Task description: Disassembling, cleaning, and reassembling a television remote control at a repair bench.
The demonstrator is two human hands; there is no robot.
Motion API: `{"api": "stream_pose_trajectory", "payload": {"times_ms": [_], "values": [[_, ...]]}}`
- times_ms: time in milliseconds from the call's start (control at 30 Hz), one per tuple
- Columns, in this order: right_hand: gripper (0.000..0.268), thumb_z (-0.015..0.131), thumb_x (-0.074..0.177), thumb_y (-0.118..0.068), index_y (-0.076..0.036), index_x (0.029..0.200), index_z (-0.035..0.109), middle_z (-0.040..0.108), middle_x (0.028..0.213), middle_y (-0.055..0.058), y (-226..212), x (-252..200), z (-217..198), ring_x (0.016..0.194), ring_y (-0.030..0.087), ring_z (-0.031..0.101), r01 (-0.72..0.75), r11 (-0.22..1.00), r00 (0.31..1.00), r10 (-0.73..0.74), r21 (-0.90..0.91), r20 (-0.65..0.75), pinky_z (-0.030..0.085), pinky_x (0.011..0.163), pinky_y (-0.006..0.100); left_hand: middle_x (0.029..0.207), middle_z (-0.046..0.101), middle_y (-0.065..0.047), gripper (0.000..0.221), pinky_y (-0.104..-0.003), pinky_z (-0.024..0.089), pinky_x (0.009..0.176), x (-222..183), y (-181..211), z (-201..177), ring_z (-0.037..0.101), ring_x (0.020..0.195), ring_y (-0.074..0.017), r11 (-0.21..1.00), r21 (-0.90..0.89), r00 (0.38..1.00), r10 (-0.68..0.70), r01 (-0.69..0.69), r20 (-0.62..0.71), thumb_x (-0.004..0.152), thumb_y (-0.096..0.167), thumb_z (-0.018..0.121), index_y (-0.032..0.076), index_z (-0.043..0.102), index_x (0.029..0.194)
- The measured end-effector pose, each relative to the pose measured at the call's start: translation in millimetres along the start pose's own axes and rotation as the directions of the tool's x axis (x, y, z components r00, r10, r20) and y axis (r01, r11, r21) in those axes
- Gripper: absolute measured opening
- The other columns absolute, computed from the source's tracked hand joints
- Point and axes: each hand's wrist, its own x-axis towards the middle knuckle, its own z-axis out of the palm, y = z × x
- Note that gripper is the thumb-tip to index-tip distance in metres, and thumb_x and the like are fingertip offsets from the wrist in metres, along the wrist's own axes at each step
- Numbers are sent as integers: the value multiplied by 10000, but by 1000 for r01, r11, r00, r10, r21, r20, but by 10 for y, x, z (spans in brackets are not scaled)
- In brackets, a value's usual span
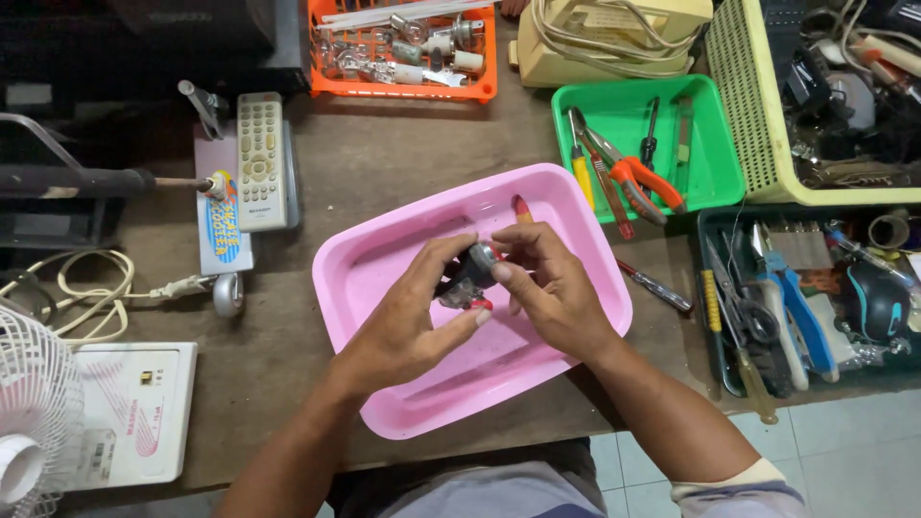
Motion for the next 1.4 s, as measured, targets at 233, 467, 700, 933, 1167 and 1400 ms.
{"api": "stream_pose_trajectory", "payload": {"times_ms": [233, 467, 700, 933, 1167, 1400], "values": [[434, 658, 994, -235, -2, 1335, 526, 649, 1102, 156, 40, 23, -20, 937, 205, 673, -22, 996, 999, 18, 82, 40, 633, 658, 290, 1416, 503, -266, 677, -482, 598, 927, -7, -50, 98, 623, 1207, -445, 993, 105, 997, 62, -57, -51, 904, 56, 722, -39, 403, 1494], [480, 723, 924, -65, -43, 1317, 449, 604, 1048, 140, -27, 8, 22, 877, 193, 671, -155, 964, 986, 164, 216, -26, 646, 705, 302, 1503, 481, -230, 799, -477, 509, 1051, -88, -37, 137, 547, 1301, -391, 902, 374, 968, 246, -214, -40, 903, 118, 750, 0, 322, 1567], [348, 655, 978, -88, -15, 1274, 487, 678, 1049, 245, 44, 159, -206, 746, 242, 751, 29, 935, 989, 24, 352, -144, 669, 559, 297, 693, 527, -11, 243, -339, 516, 623, 42, -174, -208, 592, 644, -232, 923, 383, 934, 169, -37, -315, 1034, 249, 605, 115, 652, 837], [269, 663, 978, -55, -22, 1214, 540, 691, 929, 216, 221, 136, -429, 658, 255, 743, 96, 953, 972, -27, 287, -233, 651, 505, 313, 478, 464, -20, 480, -305, 404, 453, 92, -274, -187, 470, 443, -199, 926, 363, 919, 50, 104, -390, 1029, 339, 591, 158, 492, 596], [392, 666, 948, -68, -8, 1283, 472, 691, 980, 259, 285, 150, -471, 623, 200, 710, 49, 974, 986, -11, 221, -169, 613, 444, 268, 456, 496, -93, 489, -319, 422, 425, 80, -278, -232, 491, 413, -252, 931, 348, 953, 6, 105, -304, 1046, 304, 538, 117, 469, 600], [395, 658, 955, -70, 19, 1299, 485, 669, 907, 212, 316, 164, -491, 605, 173, 689, 72, 993, 979, -52, 98, -199, 620, 499, 271, 462, 522, -88, 464, -312, 444, 422, 40, -175, -318, 542, 423, -252, 942, 316, 959, -22, 114, -282, 1035, 281, 554, 133, 485, 601]]}}
